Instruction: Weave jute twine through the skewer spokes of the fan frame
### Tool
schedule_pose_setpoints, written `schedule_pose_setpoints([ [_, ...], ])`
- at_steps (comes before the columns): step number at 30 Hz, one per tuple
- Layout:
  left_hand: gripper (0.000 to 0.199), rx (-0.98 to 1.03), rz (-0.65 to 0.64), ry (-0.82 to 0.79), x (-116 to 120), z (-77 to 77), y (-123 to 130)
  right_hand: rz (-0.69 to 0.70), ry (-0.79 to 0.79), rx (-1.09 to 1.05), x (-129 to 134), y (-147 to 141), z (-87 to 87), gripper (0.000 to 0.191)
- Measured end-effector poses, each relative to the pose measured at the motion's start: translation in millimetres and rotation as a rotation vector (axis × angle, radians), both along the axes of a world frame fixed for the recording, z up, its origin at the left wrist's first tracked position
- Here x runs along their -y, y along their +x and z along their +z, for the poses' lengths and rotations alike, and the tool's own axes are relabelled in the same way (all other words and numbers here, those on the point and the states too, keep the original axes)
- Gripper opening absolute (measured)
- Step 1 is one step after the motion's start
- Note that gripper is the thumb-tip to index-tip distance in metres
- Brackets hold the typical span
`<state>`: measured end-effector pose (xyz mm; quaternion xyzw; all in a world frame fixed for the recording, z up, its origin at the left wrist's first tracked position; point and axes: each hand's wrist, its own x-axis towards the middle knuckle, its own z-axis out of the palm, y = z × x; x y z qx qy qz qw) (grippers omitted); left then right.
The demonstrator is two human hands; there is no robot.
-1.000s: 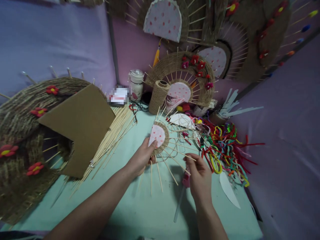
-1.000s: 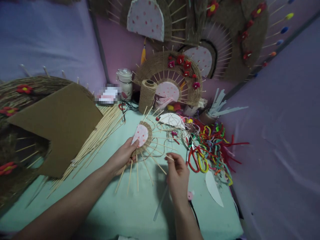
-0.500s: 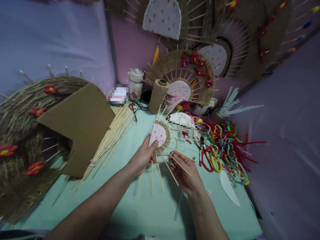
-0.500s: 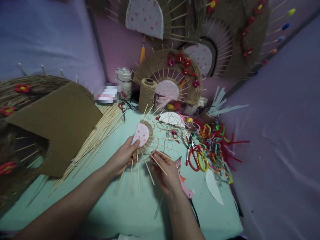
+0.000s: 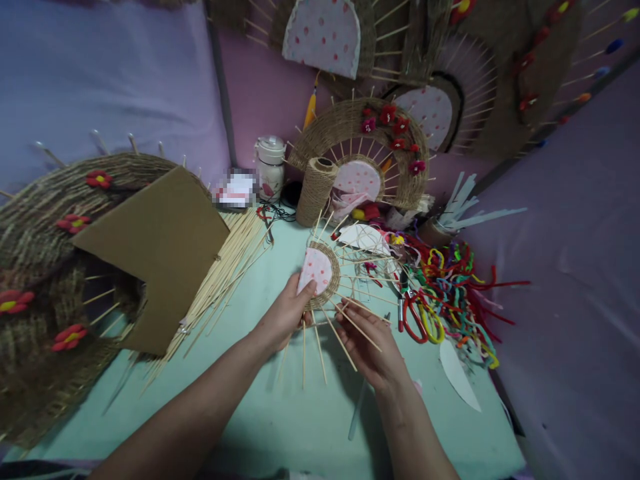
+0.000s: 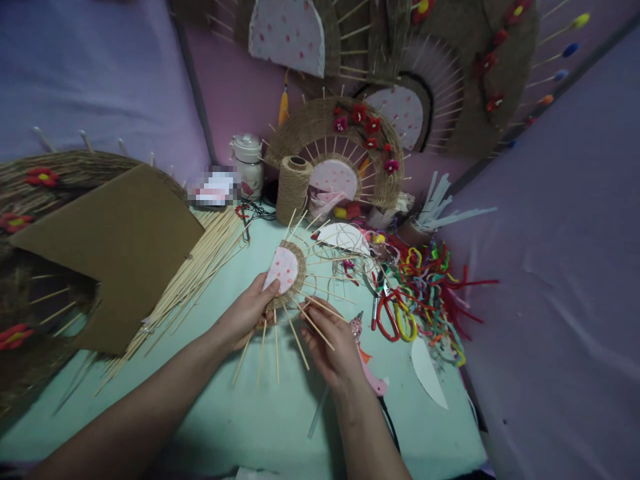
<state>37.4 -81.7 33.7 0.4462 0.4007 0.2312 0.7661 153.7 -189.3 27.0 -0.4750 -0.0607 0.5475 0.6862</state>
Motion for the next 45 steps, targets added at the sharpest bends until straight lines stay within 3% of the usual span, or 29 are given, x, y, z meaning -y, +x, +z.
schedule_pose_setpoints([
  [16,0.037,-0.016,-0.019,0.013,-0.2,2.6,0.0,-0.014,0.076,-0.007,2.4,2.7,2.1,0.025],
  [45,0.039,-0.018,-0.030,0.041,-1.6,-3.8,0.5,-0.071,0.081,-0.031,3.0,-0.6,6.2,0.025],
])
